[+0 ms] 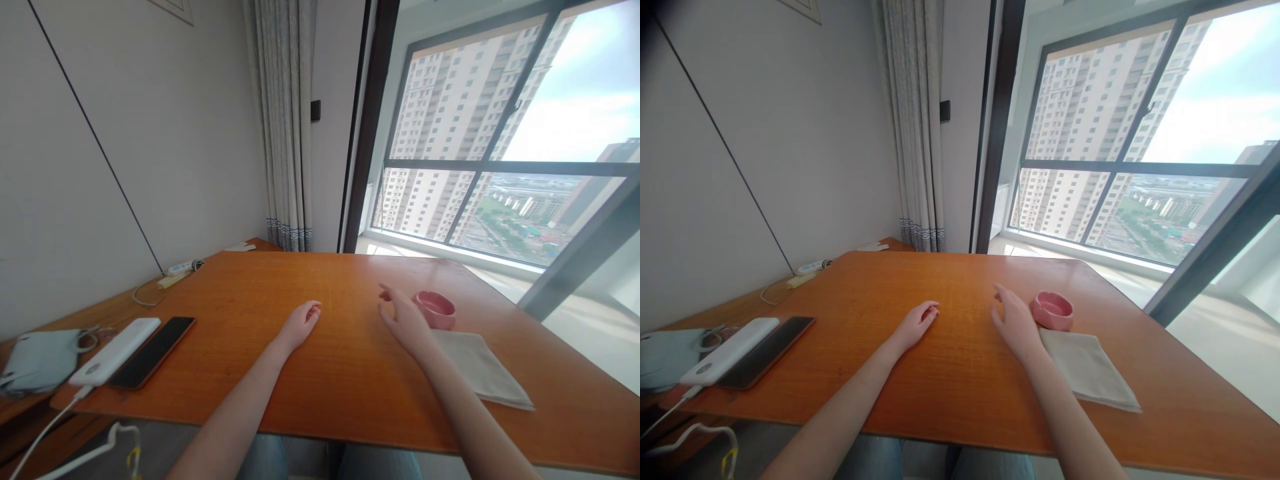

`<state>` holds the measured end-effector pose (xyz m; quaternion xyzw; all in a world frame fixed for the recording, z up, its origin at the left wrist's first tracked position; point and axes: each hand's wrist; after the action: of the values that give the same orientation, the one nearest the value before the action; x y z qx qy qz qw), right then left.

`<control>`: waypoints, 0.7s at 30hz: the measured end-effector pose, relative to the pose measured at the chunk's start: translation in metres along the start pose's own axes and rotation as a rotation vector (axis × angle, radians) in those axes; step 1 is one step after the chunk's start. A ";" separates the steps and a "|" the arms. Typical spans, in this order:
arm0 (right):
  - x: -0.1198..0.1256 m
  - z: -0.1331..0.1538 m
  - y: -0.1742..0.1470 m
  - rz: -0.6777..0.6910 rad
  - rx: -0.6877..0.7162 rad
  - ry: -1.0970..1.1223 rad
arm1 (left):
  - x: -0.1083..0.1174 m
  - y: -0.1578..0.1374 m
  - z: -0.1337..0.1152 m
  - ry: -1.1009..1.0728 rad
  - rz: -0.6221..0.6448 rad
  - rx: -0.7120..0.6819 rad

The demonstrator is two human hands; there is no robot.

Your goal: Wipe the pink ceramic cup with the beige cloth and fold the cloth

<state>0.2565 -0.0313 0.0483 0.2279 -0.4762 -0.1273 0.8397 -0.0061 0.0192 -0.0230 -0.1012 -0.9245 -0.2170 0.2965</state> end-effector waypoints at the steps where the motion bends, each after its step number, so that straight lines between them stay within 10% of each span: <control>1: -0.017 0.015 0.004 0.119 0.028 0.055 | 0.000 0.000 0.001 -0.018 0.045 0.017; 6: -0.093 0.057 -0.003 0.528 0.082 -0.017 | -0.002 -0.002 0.003 0.081 0.239 -0.025; 21: -0.114 0.054 -0.022 0.437 0.111 -0.022 | -0.001 -0.002 0.000 0.134 0.267 -0.036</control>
<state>0.1516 -0.0146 -0.0236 0.1638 -0.5297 0.0814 0.8283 -0.0056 0.0173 -0.0239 -0.2140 -0.8770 -0.1982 0.3818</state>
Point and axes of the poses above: each hand's wrist, its own y-axis towards the middle knuckle, its own x-axis out of the back of the hand, z = x × y, and after that the axes turned 3 degrees about -z, right-handed
